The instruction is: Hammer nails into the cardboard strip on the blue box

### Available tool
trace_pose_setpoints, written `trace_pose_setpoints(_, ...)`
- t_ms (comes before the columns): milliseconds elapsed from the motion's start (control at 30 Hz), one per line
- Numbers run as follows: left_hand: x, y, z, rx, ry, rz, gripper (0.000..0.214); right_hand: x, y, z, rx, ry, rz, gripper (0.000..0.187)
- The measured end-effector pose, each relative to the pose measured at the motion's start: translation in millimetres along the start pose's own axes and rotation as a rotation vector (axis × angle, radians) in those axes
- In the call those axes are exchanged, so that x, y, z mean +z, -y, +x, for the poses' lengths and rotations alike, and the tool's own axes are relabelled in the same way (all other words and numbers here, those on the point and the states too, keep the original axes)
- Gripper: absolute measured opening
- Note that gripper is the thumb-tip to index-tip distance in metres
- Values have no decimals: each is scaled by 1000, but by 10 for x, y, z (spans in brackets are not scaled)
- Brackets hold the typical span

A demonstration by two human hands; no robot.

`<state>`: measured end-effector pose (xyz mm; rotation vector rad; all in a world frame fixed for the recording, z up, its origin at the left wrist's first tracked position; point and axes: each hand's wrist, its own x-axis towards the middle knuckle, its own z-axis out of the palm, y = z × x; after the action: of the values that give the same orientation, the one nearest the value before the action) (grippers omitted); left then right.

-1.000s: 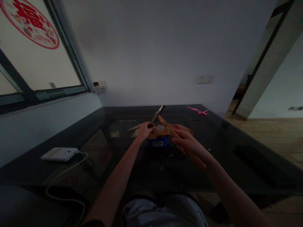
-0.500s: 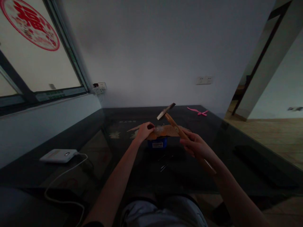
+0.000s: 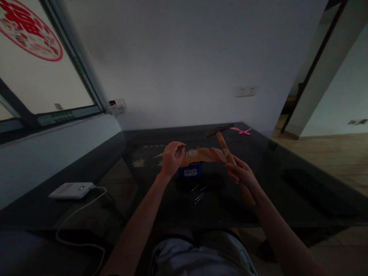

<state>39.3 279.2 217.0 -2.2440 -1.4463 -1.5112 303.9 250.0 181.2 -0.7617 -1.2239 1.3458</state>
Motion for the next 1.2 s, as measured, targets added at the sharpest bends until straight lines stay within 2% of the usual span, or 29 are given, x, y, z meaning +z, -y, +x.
trace_pose_setpoints(67, -14, -193, -120, 61, 122, -7, 16, -30, -24, 27, 5, -16, 8, 61)
trace_pose_setpoints(167, 63, -323, -334, 146, 497, -83, 16, -54, -52, 50, 1, -27, 24, 57)
trace_pose_setpoints(233, 136, -299, -462, 137, 723, -77, 12, -52, -59, 51, -2, -20, 29, 54)
trace_pose_setpoints(267, 167, -265, -514, 111, 796, -48, 11, -48, -61, 48, -1, -18, 28, 52)
trace_pose_setpoints(333, 204, -183, -587, 45, 864, 13, 10, -35, -65, 43, 7, -18, 22, 51)
trace_pose_setpoints(467, 209, -54, -645, -23, 876, 102, 14, -16, -79, 40, 7, -29, 19, 55)
trace_pose_setpoints(700, 203, -11, -668, -17, 858, 282, 3, -10, -86, 34, 6, -8, -11, 50)
trace_pose_setpoints(867, 244, 38, -649, -6, 860, 303, 7, -9, -100, 30, 14, -12, 17, 52)
trace_pose_setpoints(1033, 241, 63, -614, 13, 830, 54, 7, -2, -88, 24, 9, -20, 18, 52)
trace_pose_setpoints(1200, 197, -28, -568, -49, 802, -232, 10, 21, -56, 6, 22, -9, -3, 53)
